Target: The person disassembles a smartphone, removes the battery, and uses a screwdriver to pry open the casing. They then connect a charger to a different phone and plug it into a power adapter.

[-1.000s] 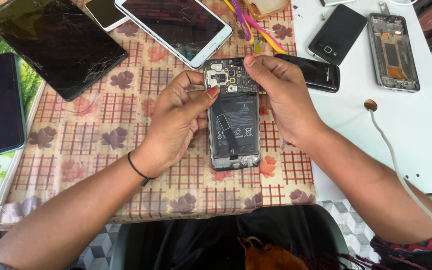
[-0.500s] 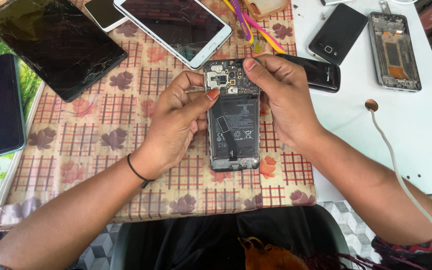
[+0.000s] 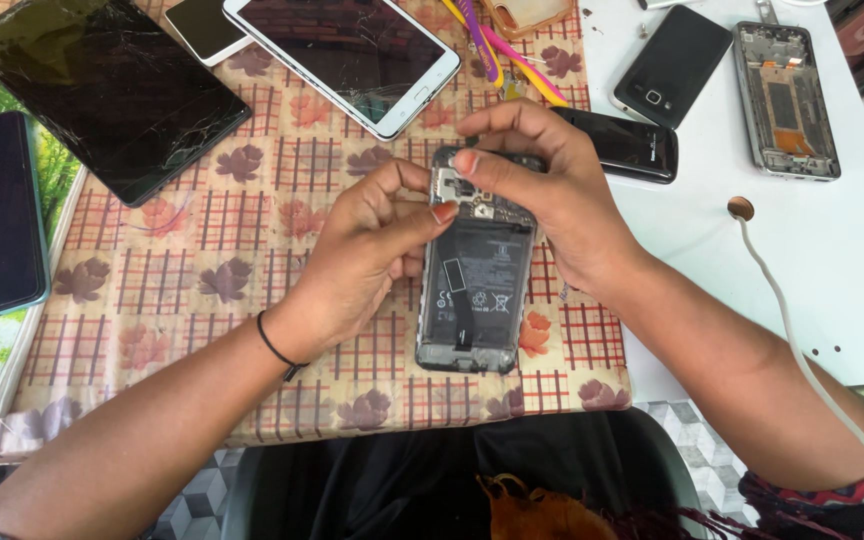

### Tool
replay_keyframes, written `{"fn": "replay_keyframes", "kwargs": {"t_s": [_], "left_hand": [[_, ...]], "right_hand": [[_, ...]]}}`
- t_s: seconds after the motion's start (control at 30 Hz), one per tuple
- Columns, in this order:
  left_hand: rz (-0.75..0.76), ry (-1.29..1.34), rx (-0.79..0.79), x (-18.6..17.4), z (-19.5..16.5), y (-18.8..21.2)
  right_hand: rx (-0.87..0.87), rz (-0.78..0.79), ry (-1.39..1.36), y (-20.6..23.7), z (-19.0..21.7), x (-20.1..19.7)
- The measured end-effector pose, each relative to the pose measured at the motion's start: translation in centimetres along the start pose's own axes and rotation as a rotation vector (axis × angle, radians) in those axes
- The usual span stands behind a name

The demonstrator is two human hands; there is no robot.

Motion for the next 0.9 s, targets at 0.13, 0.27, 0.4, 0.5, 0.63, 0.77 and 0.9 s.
{"fn": "replay_keyframes", "kwargs": {"t_s": [0.13,0.27,0.4,0.5,0.63,0.77,0.9], "left_hand": [[0.029,0.001,-0.007,0.11,0.21,0.06],[0.029,0.001,-0.014,0.09,0.24,0.08],[0.033,-0.005,-0.016,0.16,0.26,0.07],[0.039,-0.009,-0.032,0.2,0.3,0.05],[0.04,-0.002,-0.011,0.15,0.25,0.05],[0.016,-0.03,0.014,0.08,0.11,0.11],[-0.037,0.027,0.045,-0.33,-0.46,-0.13]], "right_hand": [[0.104,-0.012,-0.027,-0.19,-0.22,0.14],[0.082,-0.013,-0.025,-0.2,-0.43,0.23],[0.11,-0.02,-0.061,-0.2,-0.5,0.25],[0.141,-0.026,-0.089,-0.16,-0.51,0.2],[0.126,-0.017,-0.077,-0.23,-0.6,0.22],[0.098,0.045,-0.158,-0.51,-0.41,0.11],[0.119,0.044,-0.175,-0.29,0.11,-0.2]]}}
Point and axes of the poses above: each hand's wrist, its own y-axis away from the middle knuckle, its own x-axis out of the palm, z = x × y, the point moved 1 cm from there along -y, towards the middle knuckle, and after that the axes turned 4 degrees about x, right-handed, at the moved point
